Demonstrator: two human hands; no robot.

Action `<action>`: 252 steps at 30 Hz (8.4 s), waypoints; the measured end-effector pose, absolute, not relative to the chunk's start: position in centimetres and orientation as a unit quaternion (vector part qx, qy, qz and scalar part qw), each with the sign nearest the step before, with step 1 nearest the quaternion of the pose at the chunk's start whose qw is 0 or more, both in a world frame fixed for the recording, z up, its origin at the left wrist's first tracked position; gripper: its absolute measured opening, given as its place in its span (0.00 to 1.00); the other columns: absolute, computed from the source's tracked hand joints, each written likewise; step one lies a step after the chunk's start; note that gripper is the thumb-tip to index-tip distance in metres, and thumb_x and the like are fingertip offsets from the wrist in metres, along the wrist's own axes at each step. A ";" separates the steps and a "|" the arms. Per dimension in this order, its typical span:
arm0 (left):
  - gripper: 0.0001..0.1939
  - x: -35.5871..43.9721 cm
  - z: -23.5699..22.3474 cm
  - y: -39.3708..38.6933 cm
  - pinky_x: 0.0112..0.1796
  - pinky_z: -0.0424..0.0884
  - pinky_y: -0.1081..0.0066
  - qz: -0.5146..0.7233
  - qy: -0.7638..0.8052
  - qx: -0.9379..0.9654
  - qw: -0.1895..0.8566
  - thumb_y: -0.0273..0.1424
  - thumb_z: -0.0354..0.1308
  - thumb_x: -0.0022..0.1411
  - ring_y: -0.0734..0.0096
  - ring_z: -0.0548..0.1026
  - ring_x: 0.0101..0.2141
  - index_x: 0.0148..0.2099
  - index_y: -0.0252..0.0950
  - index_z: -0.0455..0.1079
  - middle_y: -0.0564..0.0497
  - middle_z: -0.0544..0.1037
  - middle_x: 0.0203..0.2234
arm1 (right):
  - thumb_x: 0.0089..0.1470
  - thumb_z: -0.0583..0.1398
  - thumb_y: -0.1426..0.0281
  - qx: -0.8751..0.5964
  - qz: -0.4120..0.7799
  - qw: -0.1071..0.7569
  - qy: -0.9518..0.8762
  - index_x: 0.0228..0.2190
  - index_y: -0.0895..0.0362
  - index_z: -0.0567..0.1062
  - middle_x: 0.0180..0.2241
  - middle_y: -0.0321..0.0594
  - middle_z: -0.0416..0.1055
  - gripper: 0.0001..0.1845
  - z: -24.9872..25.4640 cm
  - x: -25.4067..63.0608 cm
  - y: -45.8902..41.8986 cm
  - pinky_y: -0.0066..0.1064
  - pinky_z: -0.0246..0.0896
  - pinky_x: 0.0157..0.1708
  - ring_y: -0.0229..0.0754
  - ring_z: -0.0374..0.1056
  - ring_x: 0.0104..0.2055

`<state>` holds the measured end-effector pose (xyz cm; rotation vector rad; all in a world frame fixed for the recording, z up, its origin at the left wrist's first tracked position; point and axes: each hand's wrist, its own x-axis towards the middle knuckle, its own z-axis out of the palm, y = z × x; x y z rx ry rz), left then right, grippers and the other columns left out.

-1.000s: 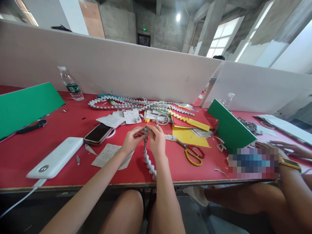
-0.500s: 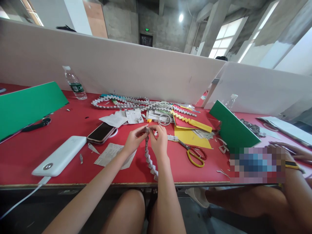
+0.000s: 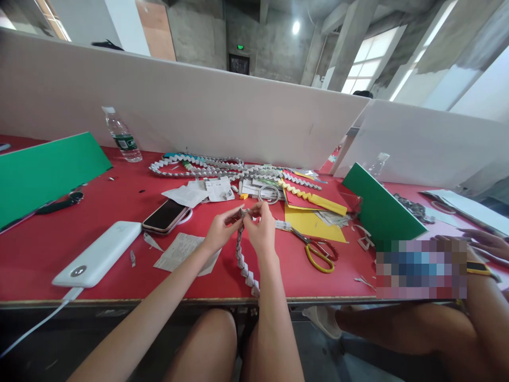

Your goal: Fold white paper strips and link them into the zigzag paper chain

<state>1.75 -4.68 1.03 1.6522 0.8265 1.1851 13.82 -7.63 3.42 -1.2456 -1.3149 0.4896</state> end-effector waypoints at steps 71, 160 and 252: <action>0.26 1.7 0.6 -4.5 0.29 0.69 0.74 0.487 0.368 0.647 0.457 0.33 0.53 0.57 0.77 0.70 0.26 0.58 0.34 0.61 0.48 0.71 0.34 | 0.50 0.55 0.69 -0.547 0.177 0.574 -0.583 0.29 0.54 0.62 0.28 0.36 0.68 0.04 3.1 13.3 -7.6 0.30 0.59 0.30 0.39 0.66 0.30; 0.14 0.4 4.1 -5.5 0.30 0.66 0.75 0.439 0.258 0.621 0.596 0.33 0.64 0.46 0.78 0.68 0.26 0.33 0.36 0.63 0.57 0.67 0.23 | 0.42 0.64 0.64 -0.439 0.449 0.622 -0.468 0.28 0.57 0.76 0.26 0.37 0.74 0.10 3.2 14.2 -7.8 0.29 0.62 0.31 0.38 0.68 0.29; 0.19 0.8 3.2 -5.6 0.39 0.71 0.68 0.491 0.284 0.600 0.564 0.33 0.61 0.51 0.68 0.74 0.35 0.46 0.36 0.71 0.49 0.75 0.33 | 0.45 0.62 0.69 -0.437 0.346 0.621 -0.551 0.32 0.55 0.72 0.31 0.38 0.72 0.09 3.8 15.7 -8.6 0.33 0.65 0.37 0.39 0.69 0.34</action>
